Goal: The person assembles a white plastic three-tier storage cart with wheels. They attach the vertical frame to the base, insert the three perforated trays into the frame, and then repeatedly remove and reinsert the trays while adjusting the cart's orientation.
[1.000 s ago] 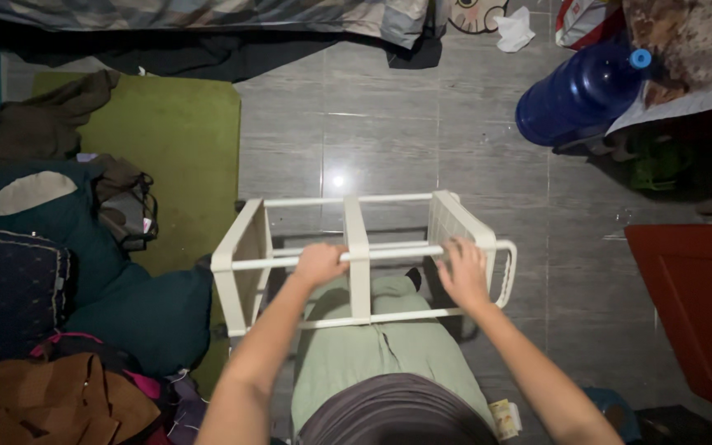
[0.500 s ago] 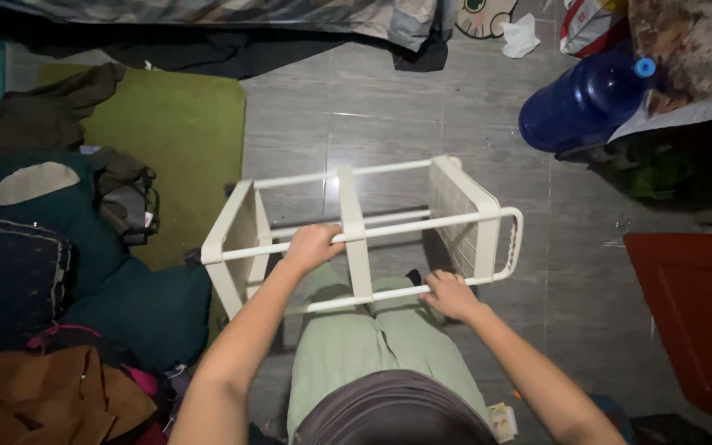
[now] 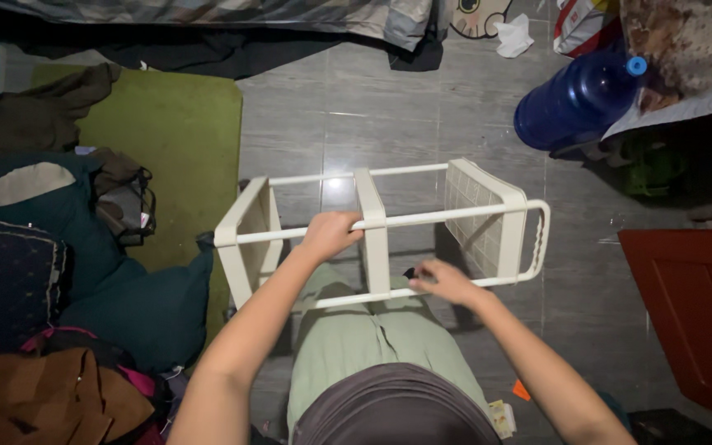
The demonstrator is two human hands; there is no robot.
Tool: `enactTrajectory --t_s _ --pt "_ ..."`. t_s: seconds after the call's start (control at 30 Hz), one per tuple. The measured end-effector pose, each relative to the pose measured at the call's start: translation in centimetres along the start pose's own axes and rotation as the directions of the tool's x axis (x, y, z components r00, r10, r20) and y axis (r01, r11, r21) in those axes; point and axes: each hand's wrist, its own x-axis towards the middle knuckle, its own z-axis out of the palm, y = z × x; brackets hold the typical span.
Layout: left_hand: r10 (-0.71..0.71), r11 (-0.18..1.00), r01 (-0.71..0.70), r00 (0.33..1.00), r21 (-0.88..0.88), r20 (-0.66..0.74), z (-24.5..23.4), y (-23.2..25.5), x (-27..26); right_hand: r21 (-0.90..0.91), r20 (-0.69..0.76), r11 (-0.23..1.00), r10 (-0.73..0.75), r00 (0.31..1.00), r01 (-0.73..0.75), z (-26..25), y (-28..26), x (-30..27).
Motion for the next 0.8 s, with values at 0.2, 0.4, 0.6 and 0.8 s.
enactTrajectory --t_s 0.2,0.4,0.6,0.8 --pt "-0.084 0.993 0.087 0.996 0.086 -0.031 0.7 1.0 1.6 -0.361 0.054 0.929 0.105 0.993 -0.078 1.3 -2.2 -0.8" --pt "0.03 0.989 0.033 0.911 0.146 -0.412 1.7 2.0 1.4 -0.282 -0.486 0.959 -0.115 0.866 -0.031 -1.6 -2.6 1.7" --pt "-0.006 0.981 0.045 0.979 0.186 -0.203 3.2 1.8 -3.8 -0.319 -0.613 0.935 -0.079 0.786 -0.155 -4.6 -1.3 3.3" --pt "-0.069 0.951 0.091 0.994 0.296 -0.084 1.4 -0.3 -3.6 -0.221 -0.681 0.963 -0.037 0.731 -0.157 -5.3 1.0 1.9"
